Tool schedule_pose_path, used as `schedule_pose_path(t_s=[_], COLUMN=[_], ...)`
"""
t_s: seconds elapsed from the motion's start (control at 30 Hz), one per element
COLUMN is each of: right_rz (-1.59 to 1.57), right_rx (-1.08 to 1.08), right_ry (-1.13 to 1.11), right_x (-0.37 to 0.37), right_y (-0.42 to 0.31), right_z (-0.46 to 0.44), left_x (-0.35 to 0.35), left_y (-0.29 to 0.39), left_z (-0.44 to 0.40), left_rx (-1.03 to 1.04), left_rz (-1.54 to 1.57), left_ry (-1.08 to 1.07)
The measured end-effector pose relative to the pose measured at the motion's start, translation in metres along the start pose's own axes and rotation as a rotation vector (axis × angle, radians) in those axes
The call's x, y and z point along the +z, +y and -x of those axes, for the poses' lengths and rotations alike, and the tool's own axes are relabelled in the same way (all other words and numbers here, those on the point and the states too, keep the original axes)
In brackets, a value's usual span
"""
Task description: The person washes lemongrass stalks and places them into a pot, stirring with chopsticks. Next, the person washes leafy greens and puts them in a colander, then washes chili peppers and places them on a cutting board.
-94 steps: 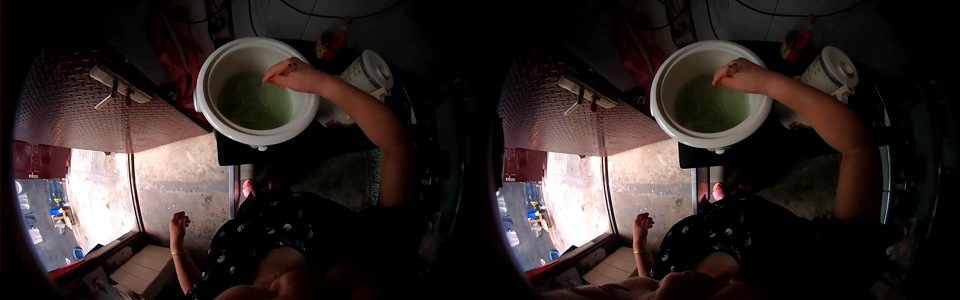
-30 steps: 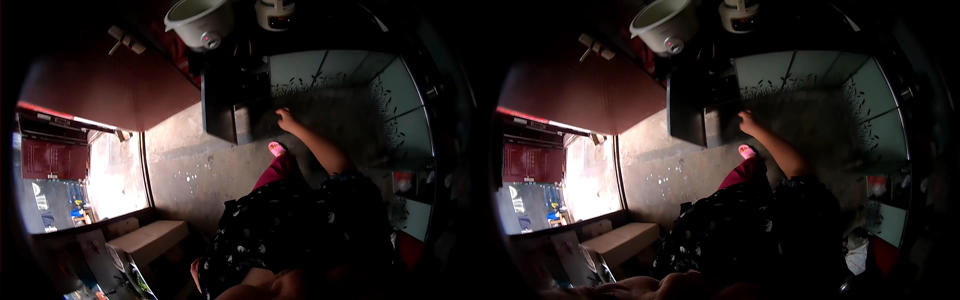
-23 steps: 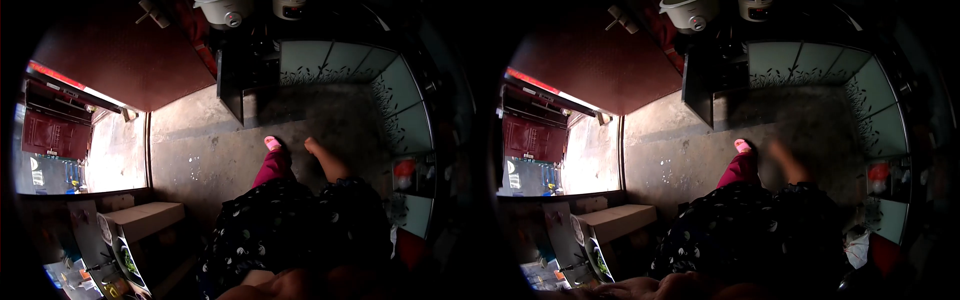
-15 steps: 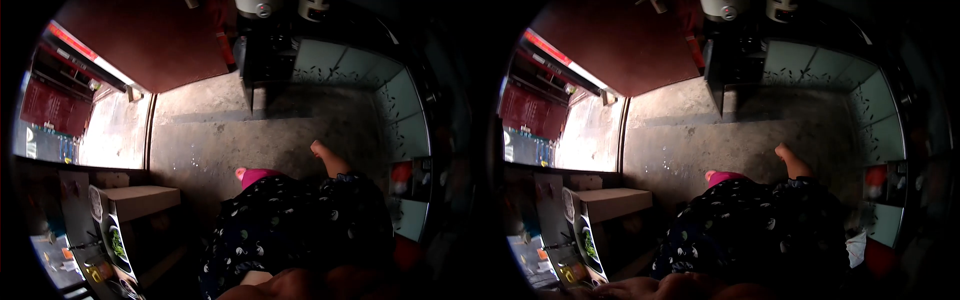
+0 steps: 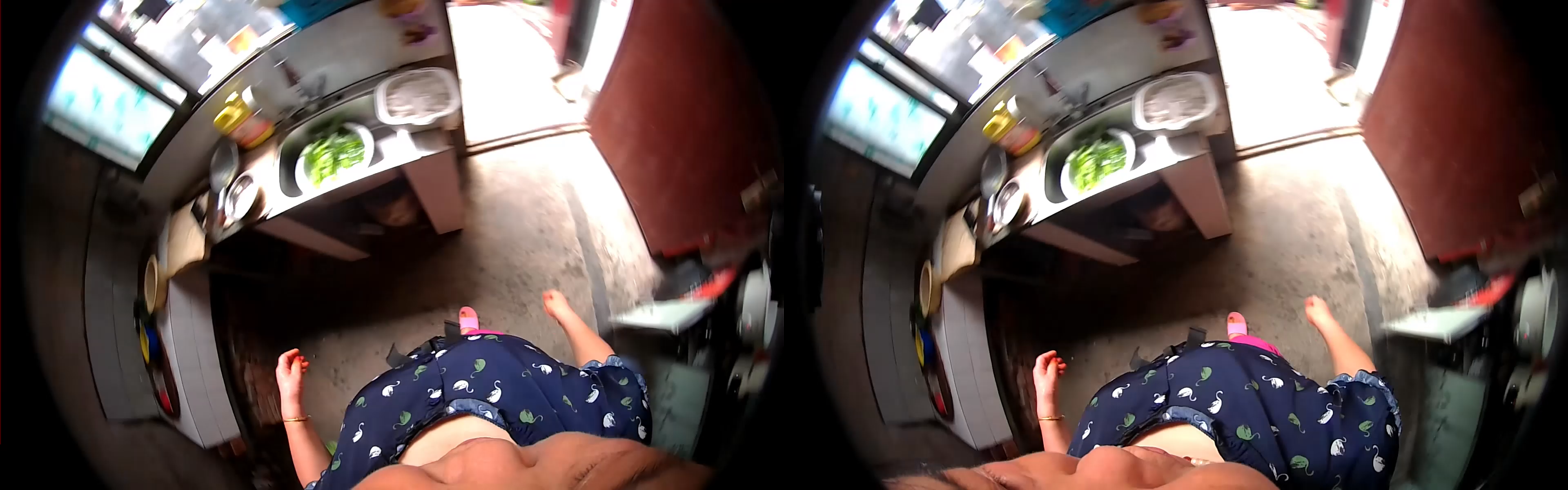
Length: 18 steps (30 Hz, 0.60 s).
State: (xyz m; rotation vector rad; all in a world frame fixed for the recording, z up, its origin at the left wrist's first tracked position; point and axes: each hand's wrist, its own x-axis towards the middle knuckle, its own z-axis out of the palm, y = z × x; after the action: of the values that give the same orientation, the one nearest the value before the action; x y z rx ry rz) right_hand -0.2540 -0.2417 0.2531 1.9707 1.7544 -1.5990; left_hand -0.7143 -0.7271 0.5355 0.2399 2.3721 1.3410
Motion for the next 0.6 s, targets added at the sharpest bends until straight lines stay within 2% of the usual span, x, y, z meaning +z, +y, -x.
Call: schedule_pose_path(t_s=[0.1, 0.13, 0.17, 0.2, 0.23, 0.3, 0.37, 0.43, 0.47, 0.5, 0.57, 0.6], right_rz=[0.195, 0.039, -0.003, -0.075, -0.015, 0.11, 0.179, 0.393, 0.323, 0.316, 0.322, 0.411], right_rx=[-0.868, -0.76, -0.814, -0.87, -1.017, -1.226, -1.084, -1.107, -0.855, -0.824, -0.742, -0.606], right_ry=[0.011, -0.184, -0.288, -0.407, -0.453, -0.409, -0.386, -0.196, -0.332, -0.228, -0.027, -0.004], right_x=[0.059, 0.004, -0.012, -0.005, 0.017, 0.081, 0.124, 0.171, 0.176, 0.198, 0.24, 0.249], right_y=[-0.194, -0.221, -0.266, -0.316, -0.362, -0.449, -0.512, -0.555, -0.585, -0.593, -0.597, -0.611], right_z=[-0.02, 0.087, 0.112, 0.138, 0.145, 0.137, 0.133, 0.097, 0.111, 0.086, 0.027, 0.037], left_x=[-0.059, -0.06, -0.04, -0.037, -0.044, -0.059, -0.039, -0.011, 0.014, 0.041, 0.095, 0.122], left_y=[0.024, 0.023, 0.033, 0.04, 0.052, 0.098, 0.137, 0.167, 0.186, 0.185, 0.204, 0.214], left_z=[0.007, 0.11, 0.145, 0.144, 0.126, 0.058, -0.003, -0.089, -0.13, -0.178, -0.26, -0.301], left_rx=[-0.118, -0.079, -0.07, -0.038, -0.016, 0.043, 0.123, 0.364, 0.469, 0.585, 0.618, 0.64], left_rz=[0.094, 0.122, 0.129, 0.136, 0.142, 0.154, 0.152, 0.037, -0.088, -0.175, -0.353, -0.438], left_ry=[0.148, 0.168, 0.203, 0.206, 0.195, 0.102, 0.043, -0.051, -0.061, -0.049, -0.136, -0.18])
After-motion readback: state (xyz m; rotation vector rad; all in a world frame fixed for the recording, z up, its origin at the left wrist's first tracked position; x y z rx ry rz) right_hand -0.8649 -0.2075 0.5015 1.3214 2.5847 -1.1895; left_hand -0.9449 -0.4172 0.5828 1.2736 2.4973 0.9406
